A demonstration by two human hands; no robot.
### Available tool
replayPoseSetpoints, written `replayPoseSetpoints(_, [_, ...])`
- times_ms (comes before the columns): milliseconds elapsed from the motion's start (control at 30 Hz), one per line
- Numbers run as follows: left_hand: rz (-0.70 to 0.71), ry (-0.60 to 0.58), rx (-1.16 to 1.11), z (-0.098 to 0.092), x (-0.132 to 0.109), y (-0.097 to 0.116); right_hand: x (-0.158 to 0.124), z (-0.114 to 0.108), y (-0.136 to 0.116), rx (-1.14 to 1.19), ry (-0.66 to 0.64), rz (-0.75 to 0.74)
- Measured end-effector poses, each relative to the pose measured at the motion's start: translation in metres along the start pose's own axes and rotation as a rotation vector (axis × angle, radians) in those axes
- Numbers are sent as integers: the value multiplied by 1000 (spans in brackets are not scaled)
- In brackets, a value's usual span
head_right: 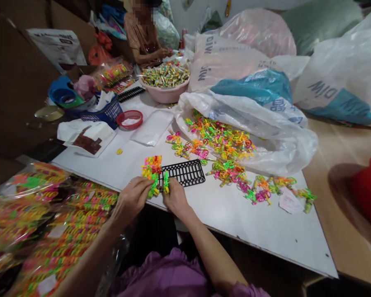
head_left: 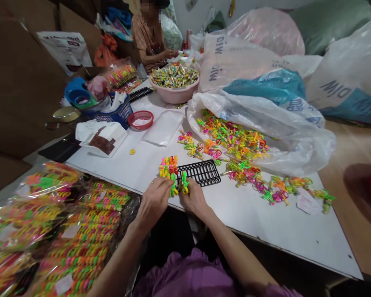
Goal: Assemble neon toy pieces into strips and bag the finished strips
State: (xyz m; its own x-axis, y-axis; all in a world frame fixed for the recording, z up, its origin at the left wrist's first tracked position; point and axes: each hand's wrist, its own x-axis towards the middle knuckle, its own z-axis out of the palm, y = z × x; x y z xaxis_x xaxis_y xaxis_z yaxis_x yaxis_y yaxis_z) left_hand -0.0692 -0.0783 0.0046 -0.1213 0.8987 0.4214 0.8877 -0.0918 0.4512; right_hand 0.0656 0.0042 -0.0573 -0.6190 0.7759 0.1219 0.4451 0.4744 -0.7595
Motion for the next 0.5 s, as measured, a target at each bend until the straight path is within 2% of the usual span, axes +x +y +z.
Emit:
replayPoseSetpoints(100, [-3, 27, -10, 6, 0, 3, -3, -5, 0, -89, -43, -11])
replayPoseSetpoints(300, [-20, 61, -49, 10, 5, 7, 5, -10, -17, -335, -243, 35])
replayPoseSetpoints(400, [-39, 101, -112, 10, 3, 8, 8, -14, -21, -347, -279, 32])
replayPoseSetpoints(467, [-131, 193, -166, 9, -3, 8, 6, -16, -19, -310, -283, 22])
replayPoseSetpoints(500, [-231, 271, -203, 9, -9, 7, 4, -17, -18, -291, -280, 21])
